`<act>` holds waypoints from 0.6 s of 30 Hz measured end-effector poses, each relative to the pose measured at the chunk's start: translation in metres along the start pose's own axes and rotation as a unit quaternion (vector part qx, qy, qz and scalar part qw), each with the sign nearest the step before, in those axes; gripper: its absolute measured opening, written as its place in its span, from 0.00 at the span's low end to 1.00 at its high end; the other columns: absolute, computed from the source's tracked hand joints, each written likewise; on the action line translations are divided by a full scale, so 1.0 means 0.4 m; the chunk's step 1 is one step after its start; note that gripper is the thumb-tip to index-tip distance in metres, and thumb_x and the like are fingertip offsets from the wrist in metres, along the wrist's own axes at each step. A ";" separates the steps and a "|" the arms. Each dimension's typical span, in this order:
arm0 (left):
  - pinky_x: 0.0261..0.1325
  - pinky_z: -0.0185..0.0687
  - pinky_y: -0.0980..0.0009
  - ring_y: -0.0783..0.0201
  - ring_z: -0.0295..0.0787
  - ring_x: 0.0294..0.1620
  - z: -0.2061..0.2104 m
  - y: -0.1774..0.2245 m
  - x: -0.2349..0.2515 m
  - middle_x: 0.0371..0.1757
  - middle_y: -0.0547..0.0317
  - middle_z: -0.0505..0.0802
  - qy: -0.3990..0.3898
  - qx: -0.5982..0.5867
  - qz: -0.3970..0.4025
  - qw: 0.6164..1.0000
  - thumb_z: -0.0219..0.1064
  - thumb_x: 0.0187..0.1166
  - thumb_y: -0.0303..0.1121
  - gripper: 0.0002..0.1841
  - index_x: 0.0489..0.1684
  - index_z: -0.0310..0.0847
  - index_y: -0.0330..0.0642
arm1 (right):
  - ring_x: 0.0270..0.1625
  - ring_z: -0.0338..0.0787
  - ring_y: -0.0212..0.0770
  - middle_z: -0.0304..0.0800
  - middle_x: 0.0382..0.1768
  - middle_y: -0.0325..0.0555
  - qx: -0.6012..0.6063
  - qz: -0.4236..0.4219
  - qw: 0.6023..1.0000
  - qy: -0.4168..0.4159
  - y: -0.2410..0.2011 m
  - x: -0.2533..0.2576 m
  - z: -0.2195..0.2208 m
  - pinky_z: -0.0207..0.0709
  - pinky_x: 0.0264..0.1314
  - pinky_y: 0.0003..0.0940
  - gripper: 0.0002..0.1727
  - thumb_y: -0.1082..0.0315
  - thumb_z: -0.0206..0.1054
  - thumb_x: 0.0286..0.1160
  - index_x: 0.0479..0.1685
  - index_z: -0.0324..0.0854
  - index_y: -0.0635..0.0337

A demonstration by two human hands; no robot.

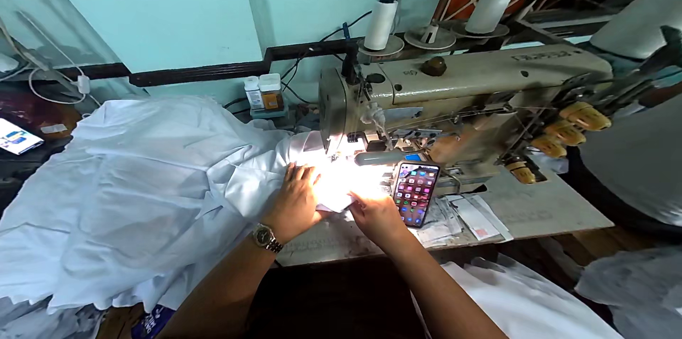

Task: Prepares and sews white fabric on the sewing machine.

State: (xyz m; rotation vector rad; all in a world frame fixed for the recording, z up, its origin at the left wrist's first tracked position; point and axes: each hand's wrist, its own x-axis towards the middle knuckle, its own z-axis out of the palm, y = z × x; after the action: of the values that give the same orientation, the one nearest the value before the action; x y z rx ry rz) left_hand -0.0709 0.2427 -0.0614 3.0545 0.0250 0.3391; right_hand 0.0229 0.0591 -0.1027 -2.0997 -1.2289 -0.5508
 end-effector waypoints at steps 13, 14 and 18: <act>0.86 0.57 0.40 0.46 0.76 0.79 -0.003 0.003 0.004 0.74 0.49 0.85 -0.014 0.006 -0.004 1.000 0.70 0.67 0.66 0.43 0.74 0.80 0.38 | 0.26 0.94 0.51 0.92 0.21 0.51 -0.002 -0.001 1.000 0.004 0.001 -0.002 0.001 0.85 0.28 0.48 0.13 0.67 0.65 0.71 0.37 0.95 0.62; 0.86 0.57 0.40 0.47 0.77 0.79 -0.003 0.004 0.004 0.74 0.49 0.85 -0.013 0.008 -0.005 1.000 0.71 0.67 0.65 0.43 0.74 0.80 0.38 | 0.26 0.94 0.50 0.92 0.21 0.50 0.000 -0.001 1.000 0.005 0.001 -0.003 0.001 0.85 0.28 0.48 0.12 0.67 0.65 0.71 0.36 0.95 0.62; 0.86 0.58 0.42 0.46 0.77 0.78 -0.002 0.003 0.008 0.73 0.50 0.86 -0.007 0.009 -0.013 1.000 0.75 0.64 0.63 0.43 0.74 0.81 0.39 | 0.26 0.94 0.50 0.92 0.21 0.50 0.009 -0.007 1.000 0.018 0.006 -0.009 0.003 0.85 0.28 0.48 0.13 0.66 0.65 0.71 0.36 0.96 0.60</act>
State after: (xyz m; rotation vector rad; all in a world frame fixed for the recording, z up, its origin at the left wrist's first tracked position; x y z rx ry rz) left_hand -0.0681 0.2418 -0.0598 3.0715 0.0678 0.3172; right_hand 0.0232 0.0569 -0.1065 -2.0594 -1.2252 -0.5800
